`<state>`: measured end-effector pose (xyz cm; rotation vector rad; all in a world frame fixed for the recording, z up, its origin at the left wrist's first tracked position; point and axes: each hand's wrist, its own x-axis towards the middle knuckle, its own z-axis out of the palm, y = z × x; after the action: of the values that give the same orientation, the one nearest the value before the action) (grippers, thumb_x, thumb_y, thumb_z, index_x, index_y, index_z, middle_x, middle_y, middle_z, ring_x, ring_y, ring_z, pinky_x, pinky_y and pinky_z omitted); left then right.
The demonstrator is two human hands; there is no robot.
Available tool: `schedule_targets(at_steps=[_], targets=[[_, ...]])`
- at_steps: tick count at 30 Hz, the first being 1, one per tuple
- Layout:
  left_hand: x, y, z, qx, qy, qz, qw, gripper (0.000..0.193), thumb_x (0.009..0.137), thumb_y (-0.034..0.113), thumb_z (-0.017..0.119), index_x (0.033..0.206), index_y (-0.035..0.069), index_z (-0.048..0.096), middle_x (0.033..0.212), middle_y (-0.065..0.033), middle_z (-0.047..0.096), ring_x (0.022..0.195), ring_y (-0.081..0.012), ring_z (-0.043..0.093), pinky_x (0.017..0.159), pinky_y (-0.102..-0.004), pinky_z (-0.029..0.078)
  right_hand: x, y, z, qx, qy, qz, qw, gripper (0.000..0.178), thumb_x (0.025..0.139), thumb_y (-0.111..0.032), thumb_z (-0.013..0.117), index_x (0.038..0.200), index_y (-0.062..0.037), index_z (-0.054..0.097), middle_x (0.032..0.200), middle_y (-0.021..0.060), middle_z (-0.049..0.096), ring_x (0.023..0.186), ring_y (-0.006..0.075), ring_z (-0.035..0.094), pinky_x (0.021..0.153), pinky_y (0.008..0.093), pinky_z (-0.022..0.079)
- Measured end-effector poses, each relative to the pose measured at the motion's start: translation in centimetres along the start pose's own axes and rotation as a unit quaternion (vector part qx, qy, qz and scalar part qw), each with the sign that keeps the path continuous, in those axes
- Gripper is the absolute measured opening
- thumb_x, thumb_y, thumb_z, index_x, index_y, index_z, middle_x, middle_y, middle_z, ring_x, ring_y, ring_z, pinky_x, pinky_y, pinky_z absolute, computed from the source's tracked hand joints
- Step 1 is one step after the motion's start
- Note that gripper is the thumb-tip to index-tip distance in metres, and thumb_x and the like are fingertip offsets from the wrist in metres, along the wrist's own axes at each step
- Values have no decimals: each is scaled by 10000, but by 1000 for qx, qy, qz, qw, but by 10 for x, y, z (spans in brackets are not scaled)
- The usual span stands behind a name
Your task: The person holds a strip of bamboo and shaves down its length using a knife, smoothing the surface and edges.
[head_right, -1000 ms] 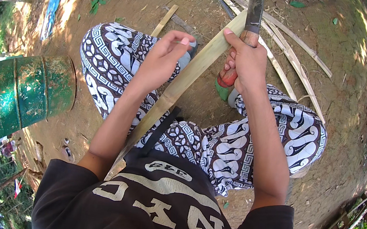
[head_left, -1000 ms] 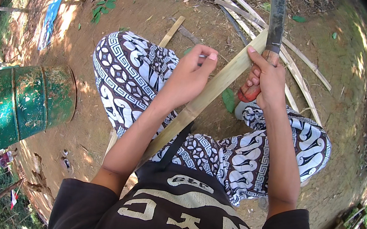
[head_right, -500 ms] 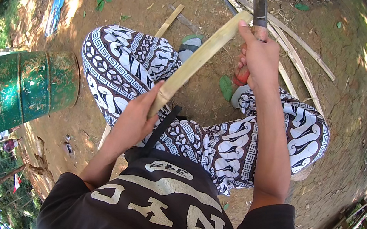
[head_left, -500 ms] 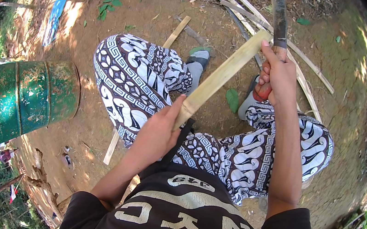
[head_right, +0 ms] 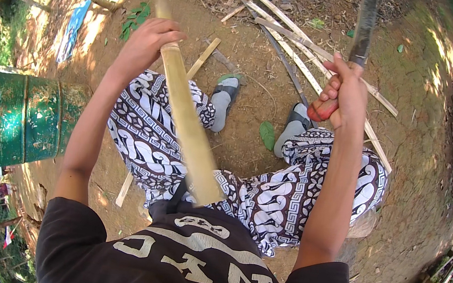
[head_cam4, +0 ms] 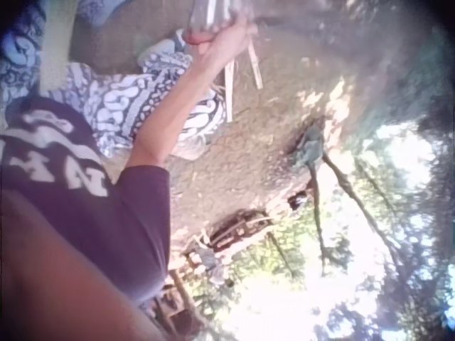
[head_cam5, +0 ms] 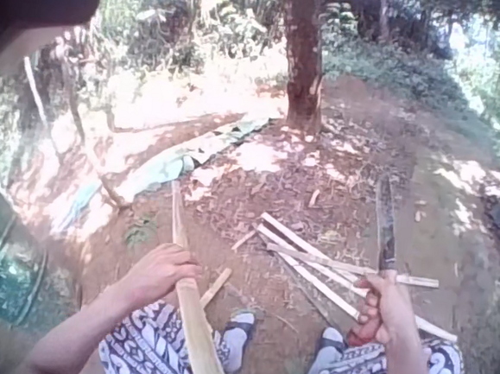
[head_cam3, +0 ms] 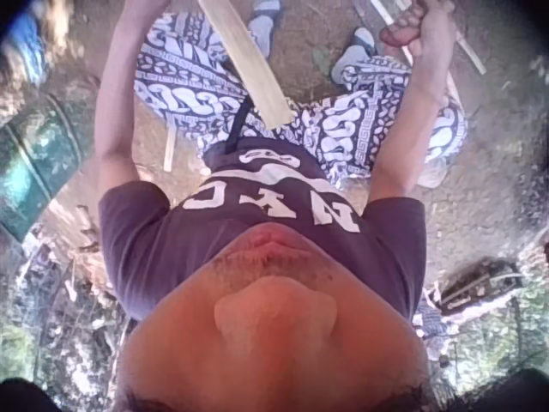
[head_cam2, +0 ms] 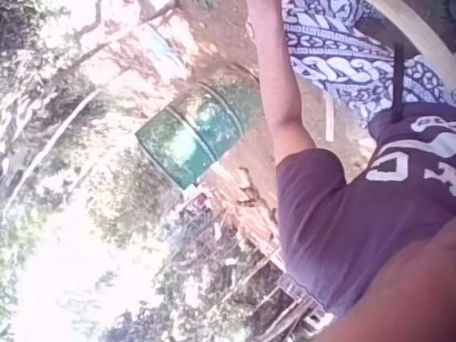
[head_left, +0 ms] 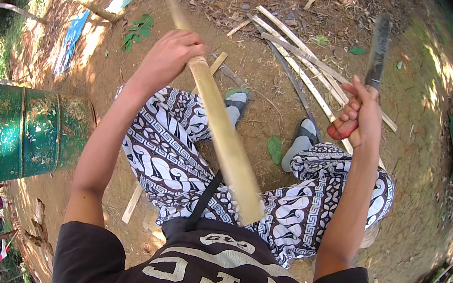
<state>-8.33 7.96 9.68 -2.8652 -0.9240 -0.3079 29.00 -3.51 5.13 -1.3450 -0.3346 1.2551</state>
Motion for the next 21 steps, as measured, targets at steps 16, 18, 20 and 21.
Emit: schedule_targets(at_steps=[16, 18, 20, 21], targets=[[46, 94, 107, -429, -30, 147, 891, 378, 865, 78, 611, 1237, 62, 681, 1389, -146, 583, 1357, -323, 489, 1124, -412, 409, -14, 81, 44, -39, -2, 67, 997, 318, 901, -323, 744, 812, -73, 570, 545, -54, 408, 424, 67, 395, 396, 260, 346], [36, 102, 105, -435, -46, 151, 887, 378, 861, 67, 614, 1233, 61, 682, 1394, -152, 577, 1350, -321, 497, 1119, -409, 414, -5, 99, 41, -26, -11, 82, 996, 337, 895, -318, 751, 782, -95, 524, 569, -35, 444, 423, 81, 407, 388, 275, 349], [26, 107, 97, -440, -57, 155, 883, 375, 858, 57, 616, 1226, 64, 686, 1399, -157, 569, 1343, -319, 506, 1111, -405, 423, -4, 106, 44, 11, -25, 99, 995, 330, 885, -281, 764, 781, -102, 507, 578, -23, 466, 425, 90, 411, 386, 284, 346], [21, 108, 95, -447, -64, 144, 880, 372, 855, 52, 617, 1220, 65, 688, 1404, -154, 563, 1333, -321, 513, 1106, -403, 427, -4, 110, 45, 28, -25, 113, 993, 319, 883, -262, 764, 783, -99, 508, 584, -22, 465, 431, 90, 413, 391, 286, 349]])
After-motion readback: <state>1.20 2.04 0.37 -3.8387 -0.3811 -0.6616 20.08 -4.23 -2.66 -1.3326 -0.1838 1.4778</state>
